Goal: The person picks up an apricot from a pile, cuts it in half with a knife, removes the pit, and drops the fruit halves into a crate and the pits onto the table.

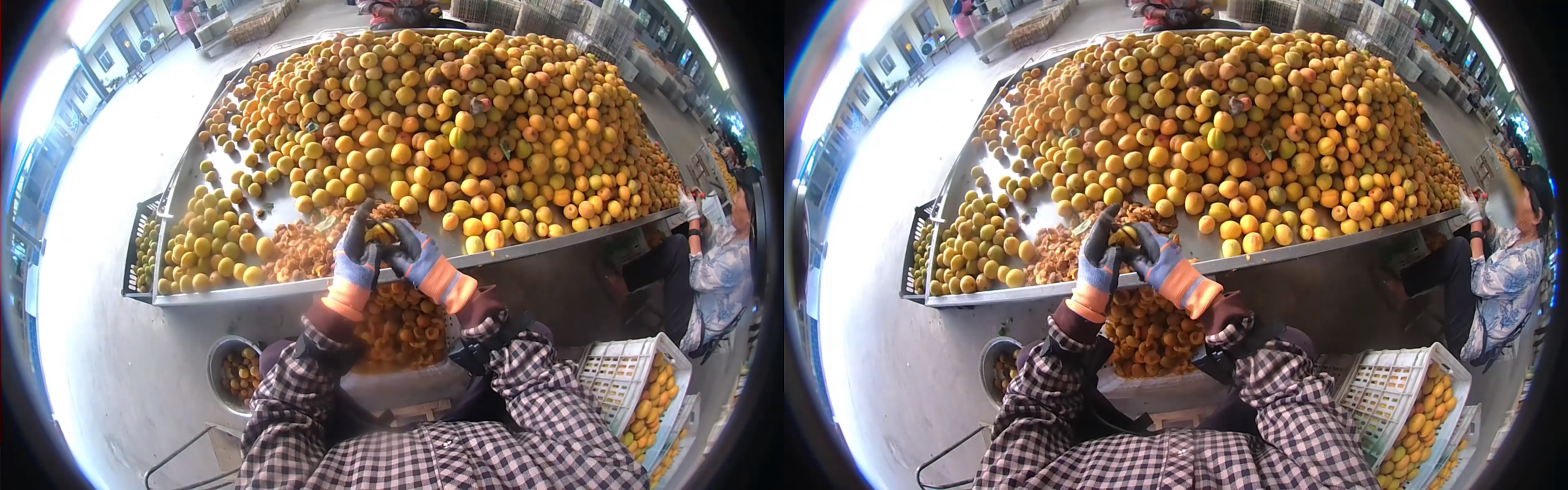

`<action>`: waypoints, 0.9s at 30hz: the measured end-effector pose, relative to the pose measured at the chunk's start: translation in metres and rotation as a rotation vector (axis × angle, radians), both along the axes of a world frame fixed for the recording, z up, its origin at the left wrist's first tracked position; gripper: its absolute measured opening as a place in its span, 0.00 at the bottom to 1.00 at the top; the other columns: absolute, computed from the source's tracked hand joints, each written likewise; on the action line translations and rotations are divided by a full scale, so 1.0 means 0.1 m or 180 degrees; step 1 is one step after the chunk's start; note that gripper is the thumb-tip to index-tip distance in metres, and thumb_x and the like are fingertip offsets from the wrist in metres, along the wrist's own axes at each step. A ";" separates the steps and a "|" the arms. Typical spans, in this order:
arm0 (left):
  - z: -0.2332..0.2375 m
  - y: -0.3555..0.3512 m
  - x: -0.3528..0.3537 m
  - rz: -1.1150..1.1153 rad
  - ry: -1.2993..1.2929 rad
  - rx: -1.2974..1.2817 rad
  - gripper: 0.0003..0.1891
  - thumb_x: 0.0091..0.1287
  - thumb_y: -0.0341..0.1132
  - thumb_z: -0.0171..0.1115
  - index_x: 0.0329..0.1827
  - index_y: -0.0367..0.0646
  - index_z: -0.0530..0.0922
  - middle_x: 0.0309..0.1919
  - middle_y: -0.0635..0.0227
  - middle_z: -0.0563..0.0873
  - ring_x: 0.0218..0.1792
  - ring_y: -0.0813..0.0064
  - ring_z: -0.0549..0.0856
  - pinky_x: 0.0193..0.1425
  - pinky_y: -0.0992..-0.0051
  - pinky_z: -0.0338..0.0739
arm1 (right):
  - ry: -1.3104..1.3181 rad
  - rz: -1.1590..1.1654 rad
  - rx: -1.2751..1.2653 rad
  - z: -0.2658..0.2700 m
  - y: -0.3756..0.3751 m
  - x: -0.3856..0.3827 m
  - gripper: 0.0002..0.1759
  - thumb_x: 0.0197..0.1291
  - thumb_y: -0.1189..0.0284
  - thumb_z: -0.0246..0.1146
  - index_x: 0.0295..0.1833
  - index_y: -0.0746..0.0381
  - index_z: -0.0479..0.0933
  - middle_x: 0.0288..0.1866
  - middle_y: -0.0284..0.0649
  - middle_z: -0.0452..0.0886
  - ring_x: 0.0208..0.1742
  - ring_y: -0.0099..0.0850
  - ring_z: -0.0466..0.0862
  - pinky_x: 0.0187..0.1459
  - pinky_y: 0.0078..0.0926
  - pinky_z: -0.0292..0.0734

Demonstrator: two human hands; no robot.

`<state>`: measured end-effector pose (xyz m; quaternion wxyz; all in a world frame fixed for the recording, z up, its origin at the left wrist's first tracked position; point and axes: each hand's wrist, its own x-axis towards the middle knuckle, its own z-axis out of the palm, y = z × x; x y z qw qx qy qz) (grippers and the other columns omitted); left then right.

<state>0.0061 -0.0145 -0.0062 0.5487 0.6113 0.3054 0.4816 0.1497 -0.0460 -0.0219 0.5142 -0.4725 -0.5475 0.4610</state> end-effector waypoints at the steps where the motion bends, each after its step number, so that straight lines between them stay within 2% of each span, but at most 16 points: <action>1: -0.02 0.00 0.00 0.0105 0.0003 0.0199 0.31 0.64 0.26 0.50 0.73 0.37 0.62 0.56 0.66 0.78 0.52 0.79 0.79 0.55 0.79 0.75 | 0.0549 -0.0034 -0.0283 0.01 0.01 0.02 0.24 0.61 0.79 0.63 0.63 0.64 0.69 0.48 0.40 0.82 0.48 0.23 0.81 0.50 0.19 0.77; 2: -0.03 -0.01 0.00 0.0103 0.0008 0.0198 0.31 0.64 0.26 0.50 0.73 0.37 0.62 0.56 0.66 0.78 0.52 0.79 0.79 0.55 0.79 0.75 | 0.0553 -0.0036 -0.0285 0.02 0.02 0.06 0.24 0.61 0.79 0.63 0.63 0.64 0.69 0.48 0.40 0.82 0.48 0.23 0.81 0.50 0.19 0.77; 4: 0.05 -0.05 0.00 -0.0264 -0.0014 -0.0244 0.33 0.60 0.19 0.46 0.74 0.40 0.63 0.49 0.65 0.81 0.44 0.79 0.80 0.40 0.82 0.79 | 0.0735 -0.0298 -0.0128 0.14 0.02 0.14 0.19 0.64 0.79 0.63 0.60 0.64 0.71 0.46 0.34 0.81 0.45 0.15 0.77 0.47 0.15 0.77; 5: 0.02 -0.01 -0.01 -0.0308 -0.0071 -0.0257 0.32 0.62 0.22 0.48 0.74 0.42 0.63 0.48 0.65 0.82 0.43 0.79 0.80 0.34 0.83 0.78 | 0.0466 -0.0238 0.0082 0.16 0.04 0.17 0.21 0.64 0.82 0.59 0.63 0.64 0.69 0.49 0.34 0.79 0.44 0.17 0.79 0.42 0.14 0.77; 6: 0.06 0.01 0.00 -0.0311 -0.0070 -0.0251 0.32 0.62 0.22 0.48 0.74 0.42 0.63 0.48 0.65 0.82 0.43 0.79 0.80 0.34 0.83 0.78 | 0.0467 -0.0240 0.0088 0.16 0.03 0.19 0.21 0.64 0.82 0.59 0.63 0.64 0.69 0.49 0.34 0.79 0.44 0.17 0.79 0.42 0.14 0.77; 8: 0.16 0.05 0.00 -0.0229 -0.0232 -0.0603 0.33 0.66 0.40 0.57 0.73 0.38 0.61 0.49 0.65 0.81 0.39 0.78 0.81 0.37 0.82 0.78 | 0.0640 -0.0462 -0.0402 0.15 0.02 0.21 0.22 0.64 0.81 0.60 0.63 0.65 0.69 0.48 0.34 0.80 0.45 0.16 0.79 0.45 0.14 0.77; 9: 0.14 0.11 -0.03 -0.0119 -0.0136 -0.0612 0.35 0.64 0.40 0.61 0.73 0.38 0.60 0.50 0.64 0.81 0.40 0.77 0.82 0.36 0.81 0.79 | 0.0640 -0.0456 -0.0402 0.21 -0.01 0.24 0.22 0.64 0.81 0.60 0.63 0.65 0.69 0.48 0.34 0.80 0.45 0.16 0.79 0.45 0.14 0.77; 11: 0.05 0.20 -0.10 -0.0161 -0.0119 -0.0603 0.36 0.63 0.38 0.62 0.73 0.38 0.60 0.51 0.62 0.81 0.42 0.76 0.82 0.38 0.80 0.80 | 0.0131 0.0413 -0.0386 0.41 -0.10 0.36 0.25 0.62 0.80 0.63 0.65 0.64 0.69 0.45 0.33 0.81 0.43 0.15 0.79 0.45 0.14 0.76; 12: 0.04 0.22 -0.12 -0.0211 -0.0099 -0.0598 0.36 0.61 0.37 0.63 0.73 0.37 0.61 0.52 0.61 0.81 0.43 0.75 0.83 0.39 0.79 0.81 | 0.0126 0.0428 -0.0393 0.44 -0.12 0.40 0.25 0.62 0.80 0.63 0.65 0.64 0.69 0.45 0.33 0.81 0.43 0.15 0.79 0.45 0.14 0.76; 13: 0.03 0.22 -0.14 -0.0230 -0.0227 -0.0639 0.33 0.58 0.30 0.64 0.68 0.36 0.67 0.52 0.62 0.82 0.47 0.74 0.83 0.45 0.78 0.81 | -0.0138 0.0708 -0.0118 0.46 -0.14 0.44 0.28 0.61 0.79 0.65 0.67 0.62 0.68 0.47 0.33 0.81 0.45 0.16 0.78 0.47 0.15 0.76; 14: 0.02 0.23 -0.15 -0.0228 -0.0231 -0.0649 0.33 0.58 0.30 0.64 0.68 0.36 0.67 0.52 0.62 0.82 0.47 0.74 0.83 0.45 0.78 0.81 | -0.0401 0.0980 0.0154 0.48 -0.16 0.47 0.31 0.60 0.77 0.66 0.69 0.61 0.67 0.49 0.34 0.81 0.47 0.17 0.78 0.48 0.17 0.76; 16: 0.14 0.20 -0.12 -0.0302 0.0167 -0.0539 0.28 0.55 0.24 0.65 0.62 0.36 0.74 0.51 0.64 0.83 0.49 0.75 0.82 0.52 0.77 0.79 | 0.0118 0.0789 -0.0614 0.57 -0.17 0.54 0.27 0.61 0.78 0.65 0.67 0.61 0.70 0.50 0.31 0.81 0.46 0.17 0.78 0.48 0.16 0.76; 17: 0.20 0.14 -0.11 -0.0270 0.0141 -0.0721 0.25 0.52 0.21 0.66 0.57 0.35 0.78 0.49 0.67 0.83 0.49 0.77 0.82 0.55 0.77 0.78 | 0.0188 0.0442 -0.0379 0.52 -0.14 0.53 0.25 0.62 0.78 0.65 0.65 0.61 0.72 0.50 0.31 0.81 0.46 0.16 0.78 0.47 0.16 0.76; 19: 0.18 0.13 -0.10 -0.0317 0.0309 -0.0661 0.25 0.53 0.20 0.66 0.58 0.36 0.78 0.49 0.66 0.83 0.50 0.75 0.82 0.54 0.77 0.79 | 0.0147 -0.0128 -0.0022 0.41 -0.06 0.52 0.18 0.63 0.78 0.64 0.59 0.63 0.76 0.46 0.30 0.82 0.43 0.14 0.79 0.45 0.14 0.76; 22: 0.03 0.17 -0.10 -0.0347 0.0389 -0.0678 0.26 0.53 0.20 0.66 0.59 0.36 0.76 0.49 0.64 0.83 0.49 0.73 0.83 0.52 0.75 0.81 | 0.0467 -0.0273 -0.0316 0.36 -0.02 0.52 0.15 0.62 0.79 0.64 0.56 0.64 0.77 0.43 0.30 0.83 0.41 0.15 0.80 0.44 0.14 0.76; 27: -0.02 0.19 -0.07 -0.0217 0.0156 -0.0726 0.27 0.55 0.19 0.64 0.61 0.36 0.74 0.48 0.61 0.83 0.46 0.70 0.86 0.45 0.74 0.85 | 0.0344 -0.0677 0.0086 0.10 0.07 0.36 0.14 0.60 0.78 0.67 0.52 0.65 0.78 0.40 0.32 0.85 0.41 0.16 0.81 0.44 0.16 0.78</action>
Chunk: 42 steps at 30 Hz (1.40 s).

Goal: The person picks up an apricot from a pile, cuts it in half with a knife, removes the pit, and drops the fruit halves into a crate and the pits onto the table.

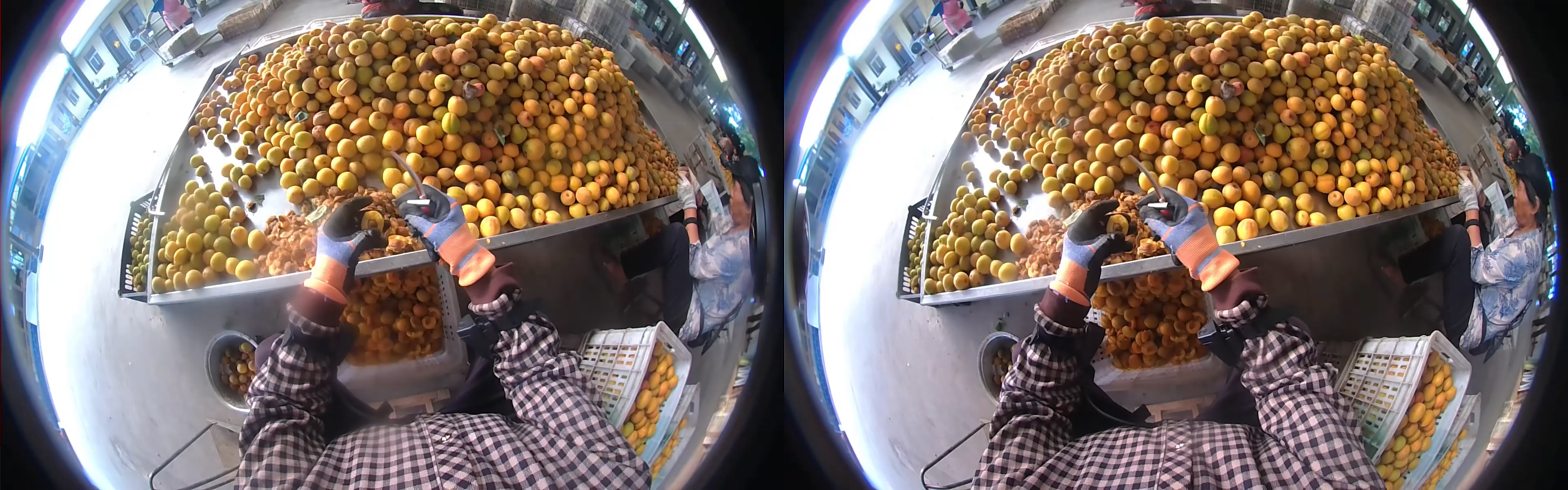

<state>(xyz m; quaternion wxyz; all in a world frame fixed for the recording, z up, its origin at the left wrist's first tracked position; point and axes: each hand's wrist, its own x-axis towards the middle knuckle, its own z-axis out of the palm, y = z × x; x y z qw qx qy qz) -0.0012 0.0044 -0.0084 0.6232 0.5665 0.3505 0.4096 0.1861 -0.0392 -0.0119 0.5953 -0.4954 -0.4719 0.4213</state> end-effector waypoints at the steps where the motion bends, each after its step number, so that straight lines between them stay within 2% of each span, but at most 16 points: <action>1: 0.12 -0.05 0.03 -0.0005 -0.0229 -0.0412 0.24 0.54 0.19 0.64 0.58 0.37 0.77 0.46 0.64 0.84 0.45 0.74 0.84 0.48 0.76 0.82 | 0.0002 -0.0003 -0.0012 0.00 0.00 -0.02 0.14 0.60 0.78 0.67 0.52 0.65 0.78 0.40 0.32 0.85 0.41 0.16 0.81 0.44 0.16 0.78; 3: 0.11 -0.06 0.03 0.0000 -0.0458 -0.0845 0.23 0.53 0.19 0.63 0.55 0.38 0.79 0.43 0.68 0.85 0.44 0.77 0.83 0.50 0.77 0.79 | -0.0429 -0.0077 0.0053 0.00 0.00 -0.06 0.16 0.58 0.78 0.68 0.51 0.66 0.78 0.39 0.35 0.85 0.41 0.18 0.82 0.45 0.17 0.78; 5: -0.14 0.05 0.00 0.0050 0.0457 0.0114 0.22 0.55 0.17 0.58 0.54 0.40 0.80 0.42 0.69 0.86 0.41 0.80 0.84 0.43 0.79 0.81 | -0.1236 -0.0034 -0.0163 -0.02 0.03 0.03 0.18 0.57 0.72 0.69 0.53 0.64 0.77 0.40 0.41 0.86 0.42 0.27 0.85 0.46 0.21 0.79; 8: -0.15 0.07 -0.03 -0.0050 0.1000 0.0211 0.18 0.55 0.22 0.62 0.50 0.42 0.82 0.39 0.72 0.86 0.33 0.83 0.82 0.31 0.80 0.78 | -0.3279 0.0570 -0.1302 0.21 -0.02 0.02 0.25 0.55 0.58 0.68 0.57 0.57 0.76 0.53 0.46 0.82 0.55 0.45 0.81 0.55 0.37 0.77; 12: -0.10 0.01 -0.03 0.0048 0.1004 -0.0132 0.13 0.57 0.27 0.67 0.46 0.42 0.83 0.35 0.73 0.86 0.24 0.84 0.79 0.26 0.81 0.76 | -0.3666 0.0686 -0.1672 0.24 0.00 -0.13 0.28 0.53 0.56 0.68 0.59 0.56 0.76 0.55 0.46 0.82 0.58 0.43 0.80 0.58 0.37 0.75; 17: -0.12 0.01 -0.13 0.0039 0.0844 -0.0539 0.13 0.61 0.31 0.67 0.49 0.42 0.82 0.35 0.73 0.87 0.24 0.84 0.80 0.25 0.81 0.76 | -0.3355 0.0493 -0.1561 0.18 0.04 -0.10 0.26 0.52 0.59 0.70 0.55 0.57 0.78 0.52 0.47 0.83 0.55 0.43 0.82 0.55 0.36 0.76; 20: -0.06 -0.07 -0.08 -0.0025 0.0178 -0.0984 0.17 0.64 0.36 0.69 0.54 0.41 0.81 0.37 0.73 0.87 0.32 0.85 0.82 0.32 0.81 0.78 | -0.1866 0.0289 -0.0139 -0.06 0.11 -0.08 0.20 0.45 0.71 0.74 0.45 0.63 0.80 0.40 0.41 0.85 0.42 0.28 0.82 0.46 0.28 0.76; 25: 0.14 -0.08 -0.30 -0.0125 0.0013 -0.0244 0.16 0.66 0.38 0.67 0.55 0.41 0.81 0.35 0.73 0.87 0.34 0.88 0.82 0.31 0.84 0.75 | -0.1068 0.0637 0.0048 0.07 0.08 -0.29 0.22 0.50 0.81 0.67 0.55 0.63 0.79 0.45 0.33 0.85 0.48 0.22 0.81 0.54 0.22 0.75; 27: 0.35 -0.20 -0.81 0.0130 -0.0036 -0.0354 0.14 0.67 0.38 0.65 0.53 0.44 0.82 0.31 0.74 0.87 0.28 0.87 0.82 0.24 0.85 0.71 | -0.0519 0.0677 0.0637 0.15 0.10 -0.42 0.18 0.58 0.83 0.65 0.55 0.64 0.79 0.46 0.34 0.85 0.45 0.20 0.82 0.52 0.20 0.76; 28: 0.32 -0.25 -1.11 0.0495 -0.0039 -0.0274 0.11 0.69 0.38 0.63 0.51 0.46 0.82 0.28 0.74 0.86 0.25 0.86 0.82 0.20 0.84 0.68 | -0.0599 0.0505 0.0073 0.26 0.05 -0.42 0.17 0.59 0.84 0.65 0.54 0.64 0.79 0.47 0.35 0.85 0.48 0.20 0.82 0.54 0.19 0.74; 31: 0.45 -0.56 -2.21 0.1271 0.0700 -0.0592 0.15 0.67 0.41 0.64 0.54 0.47 0.81 0.33 0.69 0.87 0.27 0.79 0.85 0.21 0.81 0.73 | -0.0061 0.0471 -0.0371 0.20 0.04 -0.32 0.15 0.59 0.82 0.65 0.52 0.64 0.80 0.34 0.34 0.85 0.17 0.14 0.73 0.18 0.12 0.67; 33: 0.18 -0.72 -2.98 0.1829 0.0631 -0.1150 0.16 0.65 0.39 0.67 0.52 0.43 0.81 0.35 0.65 0.88 0.26 0.73 0.86 0.22 0.78 0.76 | -0.0161 0.0278 -0.0290 0.03 0.08 -0.26 0.15 0.60 0.82 0.64 0.53 0.64 0.79 0.31 0.34 0.85 0.08 0.12 0.61 0.09 0.14 0.51; 36: -0.48 -0.96 -4.13 0.2420 0.0288 -0.1443 0.15 0.63 0.37 0.69 0.51 0.44 0.81 0.40 0.65 0.85 0.41 0.71 0.86 0.42 0.68 0.84 | -0.0197 0.0396 -0.0446 0.08 0.05 -0.28 0.15 0.61 0.82 0.64 0.54 0.64 0.78 0.32 0.37 0.86 0.08 0.13 0.64 0.09 0.14 0.54; 37: -0.65 -1.09 -4.41 0.2382 0.1069 -0.0945 0.17 0.62 0.36 0.70 0.52 0.42 0.80 0.40 0.64 0.85 0.41 0.65 0.86 0.46 0.62 0.84 | -0.0254 0.0395 -0.0416 0.06 0.07 -0.26 0.15 0.61 0.82 0.64 0.54 0.64 0.78 0.33 0.38 0.86 0.08 0.13 0.63 0.09 0.14 0.54; 39: -1.61 -1.20 -5.51 0.1767 0.0611 -0.0620 0.20 0.63 0.34 0.67 0.59 0.44 0.77 0.45 0.56 0.83 0.46 0.57 0.85 0.51 0.58 0.83 | -0.0200 0.0442 -0.0443 0.03 0.08 -0.25 0.16 0.62 0.82 0.61 0.56 0.63 0.77 0.34 0.40 0.87 0.08 0.12 0.63 0.09 0.14 0.55; 42: -1.30 -1.48 -5.36 0.3020 0.0042 -0.2268 0.19 0.66 0.37 0.63 0.58 0.41 0.76 0.46 0.54 0.81 0.47 0.56 0.82 0.53 0.54 0.81 | -0.0224 0.0407 -0.0405 -0.02 0.12 -0.14 0.16 0.63 0.81 0.61 0.56 0.63 0.77 0.35 0.40 0.87 0.08 0.12 0.63 0.09 0.13 0.54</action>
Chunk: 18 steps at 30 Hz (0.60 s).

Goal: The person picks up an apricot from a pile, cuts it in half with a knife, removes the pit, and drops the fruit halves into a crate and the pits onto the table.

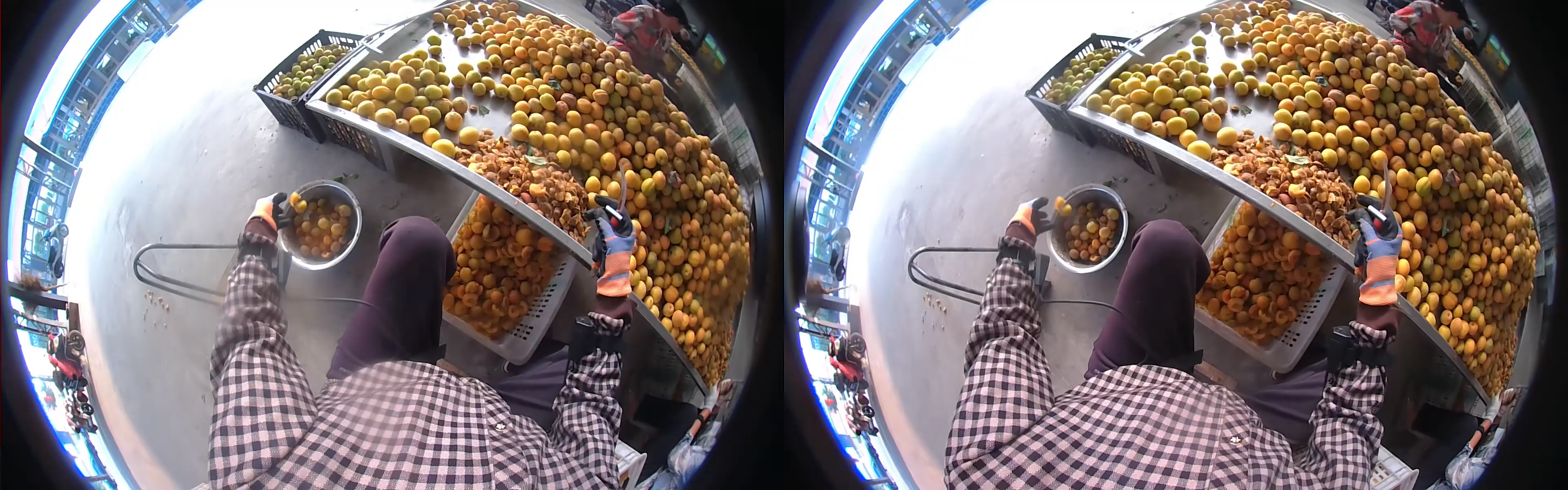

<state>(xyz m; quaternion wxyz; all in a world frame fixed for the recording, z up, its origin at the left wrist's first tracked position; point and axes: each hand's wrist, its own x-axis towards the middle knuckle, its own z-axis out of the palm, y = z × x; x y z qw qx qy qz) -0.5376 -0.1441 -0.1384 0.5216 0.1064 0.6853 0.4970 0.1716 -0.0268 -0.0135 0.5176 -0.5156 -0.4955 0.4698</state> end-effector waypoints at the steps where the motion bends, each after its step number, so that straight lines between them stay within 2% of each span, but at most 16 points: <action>1: 0.17 -0.03 0.16 0.0501 0.0260 -0.0654 0.19 0.67 0.39 0.61 0.57 0.39 0.76 0.46 0.54 0.80 0.47 0.56 0.82 0.53 0.54 0.80 | -0.0014 -0.0006 0.0033 -0.01 0.01 0.03 0.16 0.63 0.81 0.60 0.57 0.63 0.77 0.35 0.40 0.87 0.08 0.12 0.63 0.09 0.13 0.54; 3: 0.13 -0.09 0.13 0.0568 0.0053 -0.0483 0.20 0.69 0.40 0.58 0.58 0.36 0.75 0.49 0.54 0.80 0.47 0.57 0.82 0.54 0.55 0.79 | -0.0017 -0.0021 0.0044 -0.02 0.00 0.07 0.16 0.63 0.81 0.60 0.57 0.63 0.76 0.36 0.41 0.87 0.08 0.12 0.64 0.09 0.13 0.54; 5: 0.24 -0.07 0.21 -0.0005 -0.0232 0.0161 0.20 0.69 0.40 0.58 0.58 0.38 0.75 0.50 0.55 0.80 0.48 0.57 0.82 0.55 0.57 0.79 | -0.0234 -0.0112 -0.0045 0.03 0.00 0.11 0.16 0.64 0.81 0.59 0.58 0.63 0.76 0.37 0.41 0.87 0.09 0.12 0.64 0.10 0.13 0.55; 7: 0.47 0.15 0.49 -0.0103 -0.0209 0.0316 0.18 0.70 0.39 0.57 0.59 0.38 0.75 0.50 0.56 0.81 0.49 0.57 0.82 0.55 0.57 0.79 | -0.0106 -0.0068 0.0031 0.03 -0.02 0.18 0.17 0.64 0.81 0.60 0.58 0.63 0.76 0.36 0.39 0.87 0.09 0.12 0.63 0.10 0.13 0.54; 9: 0.86 0.45 0.97 -0.0399 -0.0276 0.0821 0.16 0.70 0.38 0.57 0.57 0.40 0.76 0.44 0.60 0.84 0.43 0.63 0.85 0.45 0.64 0.82 | -0.0106 -0.0115 0.0176 -0.02 0.02 0.31 0.16 0.63 0.82 0.60 0.57 0.62 0.78 0.35 0.38 0.87 0.11 0.12 0.65 0.12 0.12 0.55; 10: 1.01 0.59 1.23 -0.0480 -0.0294 0.0838 0.16 0.70 0.38 0.57 0.57 0.40 0.76 0.44 0.60 0.84 0.43 0.63 0.85 0.45 0.64 0.82 | -0.0213 -0.0217 0.0259 -0.08 0.06 0.40 0.16 0.62 0.82 0.61 0.55 0.63 0.79 0.36 0.36 0.86 0.13 0.09 0.65 0.14 0.10 0.54; 11: 1.15 0.74 1.51 -0.0845 -0.0111 0.1186 0.16 0.70 0.37 0.58 0.57 0.40 0.76 0.44 0.60 0.85 0.44 0.64 0.85 0.46 0.65 0.82 | -0.0213 -0.0271 0.0076 0.07 -0.03 0.36 0.15 0.60 0.81 0.63 0.53 0.62 0.81 0.37 0.35 0.86 0.20 0.11 0.72 0.21 0.10 0.63; 12: 1.31 0.90 1.83 -0.1235 0.0029 0.1553 0.16 0.70 0.37 0.58 0.57 0.39 0.77 0.44 0.60 0.86 0.45 0.65 0.85 0.47 0.66 0.82 | -0.0456 -0.0354 0.0717 -0.23 0.13 0.55 0.14 0.59 0.79 0.65 0.52 0.61 0.82 0.38 0.33 0.86 0.28 0.17 0.79 0.31 0.15 0.73; 13: 1.53 1.03 2.20 -0.1364 -0.0135 0.1523 0.17 0.69 0.36 0.58 0.58 0.38 0.77 0.43 0.61 0.87 0.44 0.67 0.86 0.47 0.68 0.82 | -0.0652 -0.0466 0.0507 -0.10 0.05 0.56 0.14 0.57 0.78 0.67 0.50 0.60 0.83 0.38 0.31 0.85 0.37 0.21 0.82 0.42 0.21 0.77; 14: 1.66 1.15 2.56 -0.1566 -0.0190 0.1648 0.17 0.70 0.35 0.57 0.58 0.37 0.76 0.43 0.61 0.87 0.43 0.68 0.87 0.47 0.69 0.82 | -0.0816 -0.0682 0.0064 -0.09 0.02 0.63 0.14 0.57 0.77 0.67 0.50 0.60 0.83 0.38 0.29 0.85 0.38 0.20 0.82 0.43 0.20 0.77; 15: 1.75 1.26 2.88 -0.1766 -0.0243 0.1783 0.17 0.70 0.34 0.57 0.59 0.37 0.76 0.43 0.61 0.87 0.42 0.68 0.87 0.47 0.70 0.83 | -0.1054 -0.0612 0.0540 -0.14 0.04 0.72 0.13 0.57 0.76 0.68 0.49 0.59 0.83 0.38 0.29 0.85 0.36 0.20 0.81 0.42 0.20 0.77; 16: 1.78 1.39 3.18 -0.2099 -0.0375 0.1871 0.17 0.71 0.33 0.56 0.60 0.35 0.75 0.44 0.59 0.86 0.47 0.67 0.86 0.50 0.69 0.83 | -0.1052 -0.0802 0.0729 -0.19 0.04 0.73 0.11 0.57 0.75 0.68 0.47 0.60 0.83 0.36 0.29 0.84 0.35 0.19 0.80 0.41 0.21 0.78; 17: 1.82 1.50 3.44 -0.2410 -0.0478 0.1957 0.17 0.71 0.32 0.54 0.61 0.33 0.75 0.46 0.57 0.86 0.51 0.67 0.85 0.53 0.68 0.83 | -0.1406 -0.0933 0.0582 -0.17 0.06 0.75 0.10 0.58 0.75 0.68 0.46 0.61 0.82 0.34 0.30 0.84 0.34 0.18 0.80 0.39 0.21 0.78; 18: 1.90 1.51 3.74 -0.2552 -0.0516 0.1964 0.17 0.72 0.32 0.54 0.60 0.33 0.75 0.46 0.57 0.86 0.50 0.67 0.86 0.52 0.68 0.83 | -0.1063 -0.0903 0.0393 -0.25 0.08 0.80 0.09 0.59 0.75 0.66 0.45 0.62 0.82 0.34 0.31 0.85 0.34 0.18 0.80 0.38 0.19 0.78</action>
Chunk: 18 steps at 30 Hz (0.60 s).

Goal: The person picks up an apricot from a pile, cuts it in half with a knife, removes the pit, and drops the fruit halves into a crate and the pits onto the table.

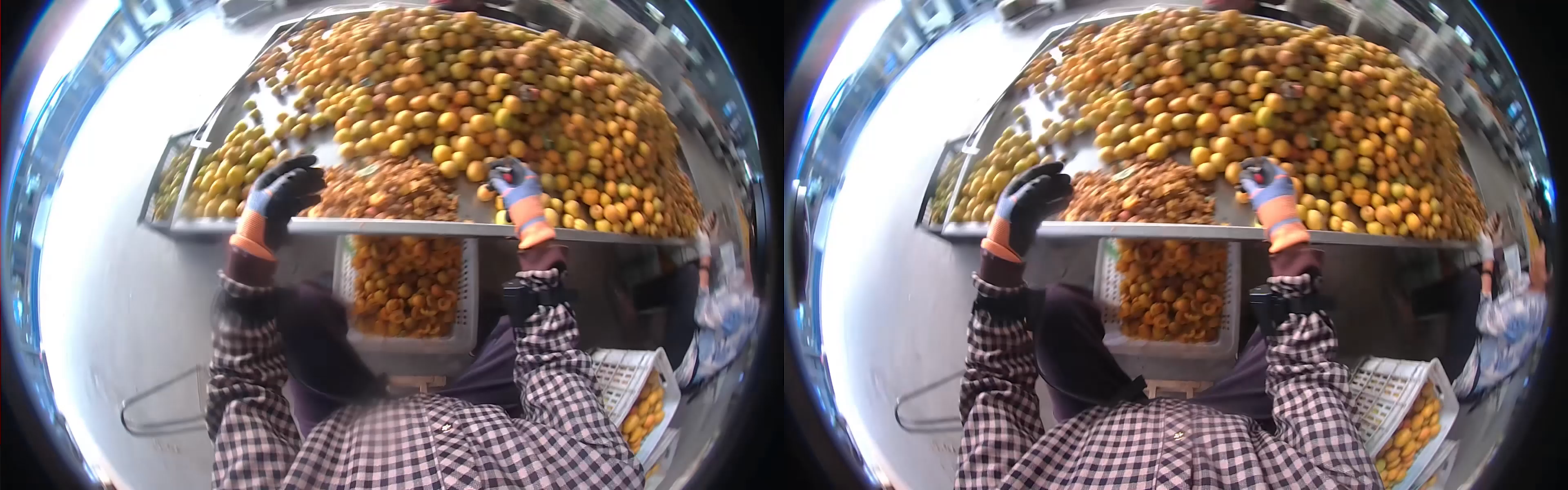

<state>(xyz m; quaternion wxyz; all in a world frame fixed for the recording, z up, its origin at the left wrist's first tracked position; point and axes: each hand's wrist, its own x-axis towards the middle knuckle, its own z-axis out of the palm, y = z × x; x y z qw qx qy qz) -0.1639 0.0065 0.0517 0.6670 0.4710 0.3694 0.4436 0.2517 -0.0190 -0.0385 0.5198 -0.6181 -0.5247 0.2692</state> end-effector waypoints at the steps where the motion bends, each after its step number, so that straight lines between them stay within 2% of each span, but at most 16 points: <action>1: -0.01 0.08 0.28 -0.0343 0.0433 0.0647 0.17 0.71 0.34 0.56 0.59 0.34 0.76 0.46 0.59 0.85 0.49 0.68 0.86 0.52 0.69 0.83 | -0.0296 -0.0125 -0.0130 0.08 -0.05 -0.03 0.09 0.59 0.75 0.66 0.46 0.62 0.81 0.33 0.31 0.85 0.34 0.17 0.80 0.37 0.19 0.78; 2: -0.02 0.13 0.55 -0.0428 0.0283 0.0393 0.18 0.71 0.35 0.57 0.59 0.34 0.76 0.46 0.60 0.85 0.48 0.69 0.86 0.51 0.70 0.82 | -0.0371 -0.0213 -0.0333 0.09 -0.05 0.00 0.11 0.58 0.72 0.67 0.46 0.61 0.80 0.33 0.35 0.86 0.33 0.20 0.82 0.38 0.23 0.79; 3: -0.02 0.15 0.81 -0.0511 0.0135 0.0131 0.18 0.71 0.36 0.57 0.59 0.35 0.76 0.46 0.61 0.85 0.48 0.70 0.86 0.51 0.71 0.82 | -0.0937 -0.0275 -0.0159 -0.05 -0.01 0.08 0.14 0.57 0.66 0.68 0.47 0.59 0.80 0.35 0.40 0.86 0.35 0.30 0.86 0.39 0.28 0.80; 5: -0.10 0.19 1.21 -0.0645 0.0282 0.0084 0.18 0.70 0.37 0.58 0.58 0.36 0.77 0.46 0.62 0.85 0.48 0.70 0.85 0.50 0.72 0.81 | -0.1322 -0.0211 -0.0396 -0.02 -0.03 0.09 0.16 0.55 0.62 0.69 0.48 0.56 0.80 0.37 0.44 0.86 0.40 0.39 0.87 0.42 0.33 0.80; 7: -0.27 0.22 1.46 -0.0647 0.0390 0.0019 0.18 0.70 0.36 0.59 0.59 0.37 0.77 0.46 0.62 0.85 0.47 0.70 0.86 0.50 0.71 0.82 | -0.1297 -0.0316 -0.0665 0.14 -0.06 -0.06 0.16 0.55 0.62 0.68 0.48 0.56 0.80 0.38 0.45 0.86 0.43 0.42 0.86 0.45 0.36 0.79; 8: -0.32 0.20 1.56 -0.0591 0.0369 0.0065 0.18 0.68 0.36 0.61 0.58 0.38 0.78 0.45 0.63 0.86 0.45 0.72 0.86 0.47 0.73 0.82 | -0.1558 -0.0279 -0.1000 0.26 -0.05 -0.12 0.16 0.55 0.63 0.68 0.48 0.56 0.80 0.41 0.45 0.86 0.45 0.43 0.85 0.47 0.36 0.79; 10: -0.44 0.18 1.64 -0.0514 0.0244 -0.0036 0.17 0.67 0.34 0.62 0.58 0.39 0.79 0.43 0.65 0.86 0.43 0.75 0.86 0.44 0.76 0.82 | -0.1739 -0.0118 -0.1014 0.30 0.01 -0.19 0.18 0.55 0.62 0.68 0.50 0.55 0.79 0.44 0.44 0.85 0.48 0.45 0.83 0.48 0.39 0.78; 11: -0.49 0.15 1.65 -0.0501 0.0145 -0.0073 0.17 0.67 0.34 0.62 0.57 0.39 0.78 0.43 0.65 0.86 0.42 0.75 0.86 0.44 0.76 0.82 | -0.1857 -0.0017 -0.1015 0.24 0.10 -0.19 0.19 0.55 0.61 0.68 0.52 0.55 0.78 0.44 0.44 0.85 0.48 0.46 0.83 0.48 0.40 0.78; 12: -0.51 0.15 1.66 -0.0494 0.0212 -0.0089 0.16 0.67 0.33 0.61 0.57 0.38 0.78 0.43 0.64 0.86 0.42 0.74 0.86 0.44 0.76 0.82 | -0.2136 -0.0246 -0.0954 0.27 0.15 -0.28 0.19 0.54 0.61 0.69 0.51 0.53 0.80 0.40 0.43 0.85 0.44 0.43 0.84 0.45 0.37 0.79; 14: -0.52 0.16 1.63 -0.0478 0.0269 -0.0146 0.16 0.68 0.33 0.61 0.56 0.37 0.78 0.43 0.63 0.86 0.41 0.74 0.86 0.44 0.76 0.82 | -0.2196 -0.0029 -0.1342 0.28 0.33 -0.36 0.20 0.57 0.59 0.67 0.54 0.51 0.79 0.43 0.43 0.85 0.47 0.43 0.84 0.49 0.39 0.78; 16: -0.53 0.23 1.60 -0.0503 0.0196 -0.0245 0.17 0.70 0.34 0.58 0.58 0.35 0.77 0.44 0.62 0.85 0.43 0.71 0.86 0.48 0.74 0.83 | -0.2361 0.0124 -0.1638 0.17 0.53 -0.44 0.22 0.58 0.59 0.66 0.58 0.50 0.76 0.47 0.42 0.85 0.52 0.44 0.83 0.52 0.39 0.78; 18: -0.55 0.27 1.57 -0.0483 0.0188 -0.0195 0.16 0.70 0.34 0.58 0.58 0.35 0.77 0.44 0.62 0.85 0.43 0.71 0.86 0.48 0.74 0.83 | -0.2389 -0.0158 -0.1820 0.02 0.60 -0.54 0.25 0.57 0.59 0.67 0.60 0.50 0.75 0.51 0.42 0.84 0.55 0.44 0.81 0.54 0.39 0.78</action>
